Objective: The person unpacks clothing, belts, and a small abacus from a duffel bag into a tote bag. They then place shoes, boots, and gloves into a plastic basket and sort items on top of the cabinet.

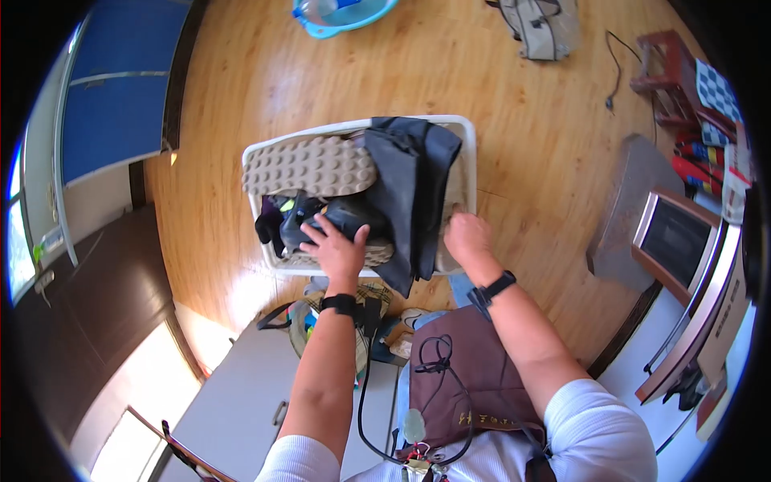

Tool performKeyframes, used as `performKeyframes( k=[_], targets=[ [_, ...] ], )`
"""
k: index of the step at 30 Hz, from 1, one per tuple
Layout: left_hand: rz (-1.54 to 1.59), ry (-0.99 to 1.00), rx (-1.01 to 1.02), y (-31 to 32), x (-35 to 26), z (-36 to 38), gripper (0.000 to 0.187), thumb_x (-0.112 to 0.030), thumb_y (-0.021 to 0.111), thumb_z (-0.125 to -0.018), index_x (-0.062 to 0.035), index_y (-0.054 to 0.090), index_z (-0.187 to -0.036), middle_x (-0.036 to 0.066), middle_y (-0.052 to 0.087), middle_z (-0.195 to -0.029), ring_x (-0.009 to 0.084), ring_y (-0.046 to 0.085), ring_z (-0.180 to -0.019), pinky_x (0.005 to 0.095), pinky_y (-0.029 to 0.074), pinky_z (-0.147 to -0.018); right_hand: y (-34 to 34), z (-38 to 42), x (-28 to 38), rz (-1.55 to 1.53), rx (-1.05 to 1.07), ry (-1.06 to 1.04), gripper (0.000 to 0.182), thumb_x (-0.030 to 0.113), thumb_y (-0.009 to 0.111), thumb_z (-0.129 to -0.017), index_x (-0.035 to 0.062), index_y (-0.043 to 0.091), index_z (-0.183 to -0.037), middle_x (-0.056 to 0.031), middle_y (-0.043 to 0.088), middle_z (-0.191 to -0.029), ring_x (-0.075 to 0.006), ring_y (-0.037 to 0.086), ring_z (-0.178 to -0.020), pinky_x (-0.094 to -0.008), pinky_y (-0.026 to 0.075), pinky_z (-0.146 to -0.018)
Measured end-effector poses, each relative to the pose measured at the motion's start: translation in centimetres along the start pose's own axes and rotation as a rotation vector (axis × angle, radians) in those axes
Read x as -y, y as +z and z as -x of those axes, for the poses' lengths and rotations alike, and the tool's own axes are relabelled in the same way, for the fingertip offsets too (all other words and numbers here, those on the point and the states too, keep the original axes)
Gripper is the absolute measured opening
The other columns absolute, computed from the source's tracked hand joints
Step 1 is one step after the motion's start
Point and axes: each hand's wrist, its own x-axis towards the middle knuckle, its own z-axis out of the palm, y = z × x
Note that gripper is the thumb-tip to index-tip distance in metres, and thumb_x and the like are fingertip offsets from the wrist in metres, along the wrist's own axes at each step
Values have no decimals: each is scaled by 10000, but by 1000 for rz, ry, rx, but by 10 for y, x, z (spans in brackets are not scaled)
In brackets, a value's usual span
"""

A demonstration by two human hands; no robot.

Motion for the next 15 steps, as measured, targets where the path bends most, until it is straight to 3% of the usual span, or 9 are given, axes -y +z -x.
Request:
performKeyframes(
  k=[1, 2, 4, 5, 6, 9, 12, 14, 15],
  targets=[
    [8, -1, -12, 1, 1, 1, 1021, -586, 656, -704, 38, 231, -1392, 355, 202, -1399, 587, 220, -1243, 572, 196, -1048, -21, 13, 12, -61, 68, 59, 500, 188, 511, -808, -38, 438, -1248, -233, 641, -916, -366, 635, -863, -407, 511, -774],
    [20, -1, -23, 4, 1, 1, 1017, -581, 659, -703, 37, 235, -1391, 355, 205, -1398, 586, 214, -1246, 571, 190, -1050, -15, 22, 15, -38, 72, 40, 500, 188, 511, -808, -38, 438, -1248, -233, 641, -916, -366, 635, -863, -407, 511, -774],
    [35, -13, -34, 5, 1, 1, 1010, -576, 662, -703, 33, 239, -1391, 356, 210, -1396, 580, 212, -1249, 573, 186, -1050, 6, 38, 15, -95, 50, 71, 695, 260, 531, -792, -6, 266, -1377, -282, 535, -1134, -392, 558, -1031, -423, 453, -893],
    [28, -3, -46, 4, 2, 2, 1004, -570, 664, -704, 28, 244, -1391, 356, 215, -1394, 574, 211, -1252, 575, 183, -1050, 26, 36, 7, -227, 168, 85, 848, 221, 573, -754, 38, 104, -1436, -305, 360, -1301, -414, 430, -1180, -434, 376, -984],
    [36, -36, -52, 0, 2, 3, 1004, -570, 664, -704, 28, 244, -1391, 356, 215, -1394, 574, 211, -1252, 575, 183, -1050, 44, 35, 1, -208, 177, 58, 848, 221, 573, -754, 38, 104, -1436, -305, 360, -1301, -414, 430, -1180, -434, 376, -984],
    [46, -24, -61, -4, -3, 2, 991, -547, 680, -700, 56, 262, -1367, 334, 265, -1379, 520, 247, -1264, 592, 177, -1042, 101, 21, -21, -410, -86, -82, 887, -19, 555, -667, -27, 90, -1422, -309, 275, -1364, -451, 320, -1249, -413, 295, -1057],
    [130, 42, -113, -11, 3, 3, 954, -508, 726, -650, 49, 337, -1319, 279, 346, -1345, 461, 227, -1295, 627, 165, -1026, 122, 9, -39, -649, -79, -301, 751, -52, 521, -672, -47, 255, -1374, -246, 328, -1379, -361, 290, -1302, -387, 189, -1104],
    [143, 25, -100, -18, 7, 2, 936, -505, 739, -628, 38, 368, -1295, 247, 373, -1330, 436, 213, -1310, 644, 151, -1022, 136, -9, -58, -657, -22, -264, 629, -45, 531, -647, -52, 424, -1267, -221, 463, -1288, -319, 397, -1244, -358, 247, -1076],
    [154, -1, -21, -36, 11, 6, 906, -488, 738, -634, 20, 378, -1292, 241, 367, -1339, 440, 213, -1310, 644, 153, -1025, 119, -5, -57, -674, 47, -198, 575, -39, 541, -638, -67, 468, -1208, -219, 560, -1174, -323, 510, -1135, -354, 352, -1004]
  ],
)
